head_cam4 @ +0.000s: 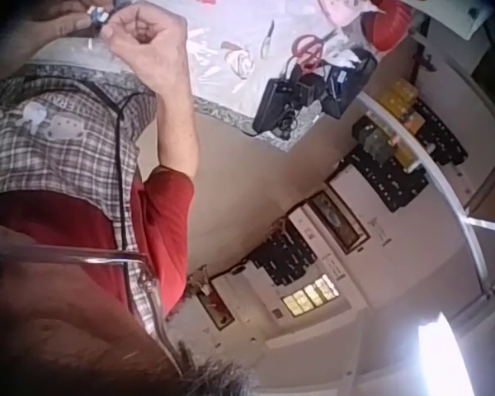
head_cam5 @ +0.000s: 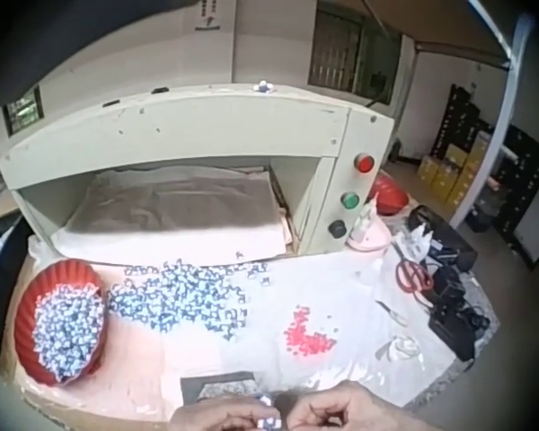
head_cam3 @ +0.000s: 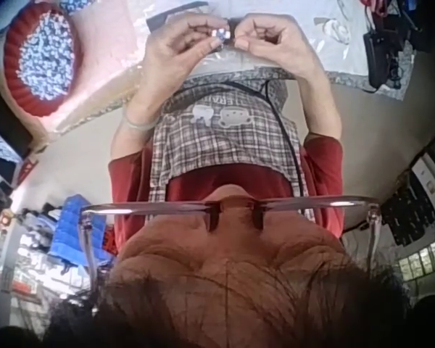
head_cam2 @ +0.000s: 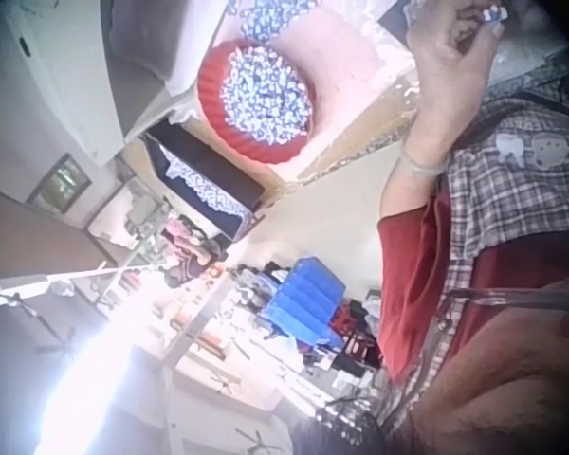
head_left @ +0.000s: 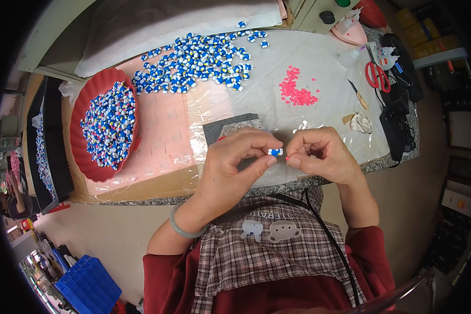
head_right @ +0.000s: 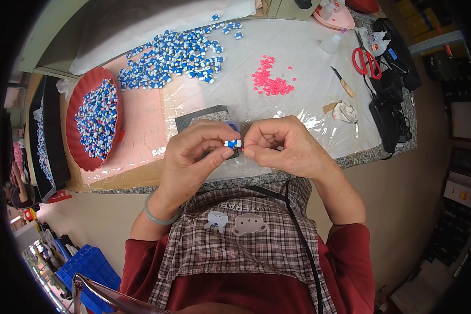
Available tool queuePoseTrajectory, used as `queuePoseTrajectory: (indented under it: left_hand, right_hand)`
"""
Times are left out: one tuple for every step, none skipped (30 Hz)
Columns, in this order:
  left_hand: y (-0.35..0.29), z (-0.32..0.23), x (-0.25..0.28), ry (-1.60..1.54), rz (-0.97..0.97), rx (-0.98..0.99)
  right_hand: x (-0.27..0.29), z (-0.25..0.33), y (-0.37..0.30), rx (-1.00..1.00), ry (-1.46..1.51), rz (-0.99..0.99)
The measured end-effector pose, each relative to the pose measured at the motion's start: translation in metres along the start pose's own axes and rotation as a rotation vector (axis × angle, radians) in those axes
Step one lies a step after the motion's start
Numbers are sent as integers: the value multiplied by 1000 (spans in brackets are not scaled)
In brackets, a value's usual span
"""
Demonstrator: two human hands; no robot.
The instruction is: Manually assembling small pink plastic parts onto blue star-shaped components at a factory workbench.
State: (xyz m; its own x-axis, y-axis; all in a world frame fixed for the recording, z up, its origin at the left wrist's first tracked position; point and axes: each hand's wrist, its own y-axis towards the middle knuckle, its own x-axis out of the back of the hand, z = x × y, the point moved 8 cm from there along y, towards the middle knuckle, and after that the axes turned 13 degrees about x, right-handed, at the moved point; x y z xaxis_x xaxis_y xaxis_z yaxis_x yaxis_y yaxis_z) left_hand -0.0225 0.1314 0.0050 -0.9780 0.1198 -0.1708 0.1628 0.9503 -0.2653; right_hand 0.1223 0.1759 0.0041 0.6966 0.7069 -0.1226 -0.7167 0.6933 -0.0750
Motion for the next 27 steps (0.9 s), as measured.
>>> queuePoseTrajectory:
  left_hand:
    - [-1,-5,-1,97,-12,-80]
    - [-1,-4,-1,96,-12,-80]
    - [-2,-7,-1,169,-33,-122]
    - [-3,-10,-2,242,-53,-165]
    - [-3,-10,-2,241,-53,-164]
    - [-4,-11,-2,271,-88,-180]
    - [-4,-12,-1,301,-122,-195]
    - [-4,-13,-1,300,-122,-195]
    - [-5,-17,-3,373,-134,-226]
    - [-7,-20,-4,445,-145,-258]
    - [-7,-20,-5,444,-146,-257]
    - [-7,-20,-5,443,-154,-258]
    - [-7,-20,-5,442,-162,-259]
    - [-7,-19,-5,442,-163,-258]
    - [-7,-19,-5,443,-165,-269]
    - [-8,-19,-6,446,-167,-279]
    - [-7,-18,-5,445,-169,-278]
    - [-7,-19,-6,449,-170,-291]
    - [-8,-19,-6,452,-172,-304]
    - [-6,-18,-6,451,-170,-304]
    - [-7,-20,-8,474,-175,-342]
    - [-8,-22,-10,497,-180,-379]
    - [-7,-22,-10,497,-179,-380]
    - [-8,-23,-11,517,-184,-400]
    - [-8,-24,-12,537,-188,-421]
    - [-9,-24,-12,537,-188,-424]
    - [-10,-24,-12,535,-189,-423]
  right_hand:
    - [-1,-1,0,-1,0,0]
    - [0,-3,0,-6,-13,-11]
    - [0,-4,0,-10,-27,-22]
    - [0,-5,0,-11,-27,-22]
    - [0,-6,0,-3,-43,-25]
    - [0,-6,1,5,-59,-28]
    - [0,-5,1,4,-59,-28]
    - [0,-5,1,-3,-66,-34]
    - [0,-6,1,-11,-73,-39]
    - [0,-7,0,-12,-73,-40]
    - [1,-7,0,-5,-95,-39]
    - [1,-8,0,2,-118,-37]
    - [0,-8,0,2,-118,-37]
    - [0,-7,1,5,-143,-37]
    - [0,-6,1,9,-169,-37]
    - [0,-7,1,8,-168,-36]
    - [0,-8,1,21,-196,-41]
    - [0,-8,1,35,-223,-45]
    - [-2,-6,2,34,-222,-44]
    - [-2,-3,2,21,-266,-57]
    - [-1,0,2,8,-310,-71]
    - [-1,1,1,7,-311,-73]
    - [0,4,1,30,-384,-82]
    - [0,7,1,53,-458,-93]
    - [-1,8,0,53,-460,-95]
    - [-2,11,0,83,-526,-94]
    - [-3,15,-1,114,-593,-93]
